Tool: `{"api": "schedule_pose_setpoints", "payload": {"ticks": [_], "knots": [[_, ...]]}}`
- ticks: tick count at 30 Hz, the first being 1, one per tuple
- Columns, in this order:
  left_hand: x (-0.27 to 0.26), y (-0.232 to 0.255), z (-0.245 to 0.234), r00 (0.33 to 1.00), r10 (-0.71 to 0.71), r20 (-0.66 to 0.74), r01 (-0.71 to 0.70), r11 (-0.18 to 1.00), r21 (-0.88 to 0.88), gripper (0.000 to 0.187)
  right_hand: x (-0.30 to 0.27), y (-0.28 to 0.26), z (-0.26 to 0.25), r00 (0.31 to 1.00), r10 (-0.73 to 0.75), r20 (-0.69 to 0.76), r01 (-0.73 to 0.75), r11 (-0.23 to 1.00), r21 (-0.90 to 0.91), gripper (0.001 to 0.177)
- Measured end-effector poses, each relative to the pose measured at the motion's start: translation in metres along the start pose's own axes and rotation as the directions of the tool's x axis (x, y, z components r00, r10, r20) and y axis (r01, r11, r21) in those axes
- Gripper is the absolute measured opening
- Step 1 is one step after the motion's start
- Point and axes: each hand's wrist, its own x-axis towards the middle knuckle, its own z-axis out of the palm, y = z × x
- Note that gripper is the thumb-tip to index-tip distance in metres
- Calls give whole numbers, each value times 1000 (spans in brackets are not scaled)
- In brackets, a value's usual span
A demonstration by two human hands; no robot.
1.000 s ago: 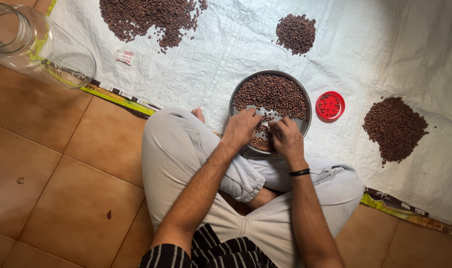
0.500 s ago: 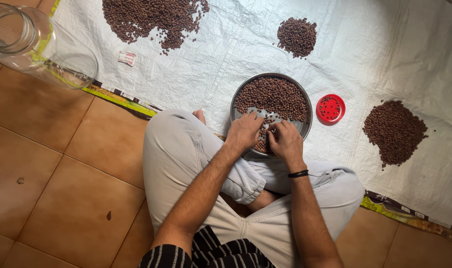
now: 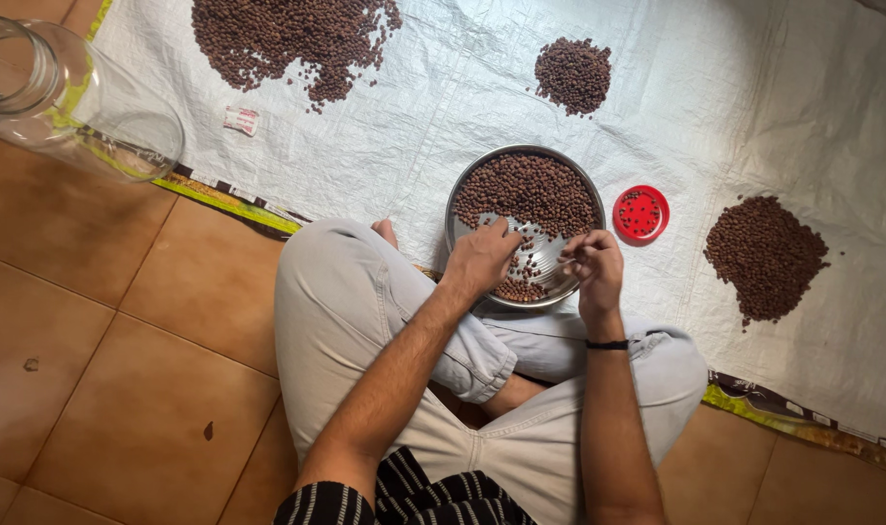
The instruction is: The person sits cross-legged on the floor and sorts small brown seeds from a metal tray into a red plastic container. They pick up seeds by hand and place them into the container repeatedly.
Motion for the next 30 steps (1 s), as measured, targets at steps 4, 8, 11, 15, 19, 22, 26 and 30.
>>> {"api": "schedule_pose_setpoints", "payload": {"ticks": [4,8,11,15,19,22,26,30], "knots": [[3,3,4,1000,-2,22,2,1000,22,23,0,11,-7,1000,-1,-21,-4,973,-232,8],[4,2,8,998,-22,62,20,999,29,23,-14,7,20,998,-52,45,61,373,-926,11],[2,2,10,998,-37,42,37,999,2,22,-21,-6,43,946,-215,243,297,273,-915,13],[1,0,15,999,-43,8,43,998,-43,18,-22,-22,57,959,-212,188,238,239,-941,11],[0,1,18,998,-54,-31,51,995,-80,16,-21,-26,56,971,-198,132,181,251,-951,12],[2,1,17,983,-167,-71,143,954,-264,13,-21,-23,54,976,-191,103,155,283,-946,13],[18,-8,12,926,-363,104,304,556,-773,13,-18,-21,50,974,-190,122,175,299,-938,12],[18,-22,9,918,-236,318,268,-220,-938,13,-20,-20,49,974,-184,136,186,290,-939,13]]}}
